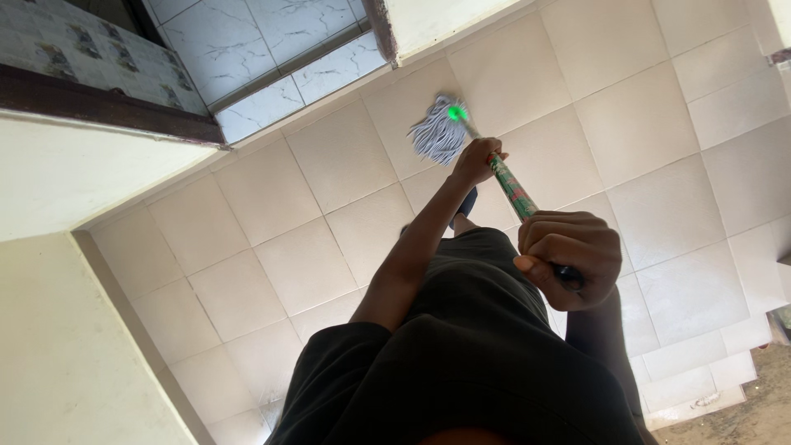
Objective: The person mops a tiled floor with a mop and then places the mop into a bucket of water.
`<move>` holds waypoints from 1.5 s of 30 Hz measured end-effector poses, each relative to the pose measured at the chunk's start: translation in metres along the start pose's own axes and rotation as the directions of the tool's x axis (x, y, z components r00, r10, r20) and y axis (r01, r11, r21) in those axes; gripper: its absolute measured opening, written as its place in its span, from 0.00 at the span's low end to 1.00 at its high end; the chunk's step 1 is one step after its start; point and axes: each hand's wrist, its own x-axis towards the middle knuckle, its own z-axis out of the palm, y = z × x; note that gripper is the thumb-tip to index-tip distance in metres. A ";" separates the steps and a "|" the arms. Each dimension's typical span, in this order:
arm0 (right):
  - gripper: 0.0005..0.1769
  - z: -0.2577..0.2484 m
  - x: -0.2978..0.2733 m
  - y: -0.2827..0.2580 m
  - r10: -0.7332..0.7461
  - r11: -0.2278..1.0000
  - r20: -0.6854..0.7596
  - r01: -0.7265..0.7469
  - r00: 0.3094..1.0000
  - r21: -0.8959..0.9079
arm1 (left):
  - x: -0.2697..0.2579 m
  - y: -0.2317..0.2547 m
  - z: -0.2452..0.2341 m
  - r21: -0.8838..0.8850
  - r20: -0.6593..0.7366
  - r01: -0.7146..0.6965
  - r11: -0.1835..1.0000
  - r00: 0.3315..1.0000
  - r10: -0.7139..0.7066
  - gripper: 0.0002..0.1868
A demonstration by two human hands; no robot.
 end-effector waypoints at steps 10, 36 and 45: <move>0.16 -0.100 0.020 0.058 -0.113 0.980 -0.178 0.140 0.978 0.143 | 0.040 0.046 -0.027 0.097 -0.012 0.063 0.993 0.998 -0.062 0.18; 0.16 -0.065 0.124 0.081 -0.004 1.000 -0.084 0.003 0.996 -0.018 | 0.135 0.017 -0.077 0.022 -0.156 0.057 0.998 0.986 -0.052 0.16; 0.22 -0.046 0.173 0.155 -0.102 0.953 -0.159 0.143 0.982 0.268 | 0.109 -0.060 -0.155 0.089 -0.267 0.214 0.973 0.946 -0.184 0.03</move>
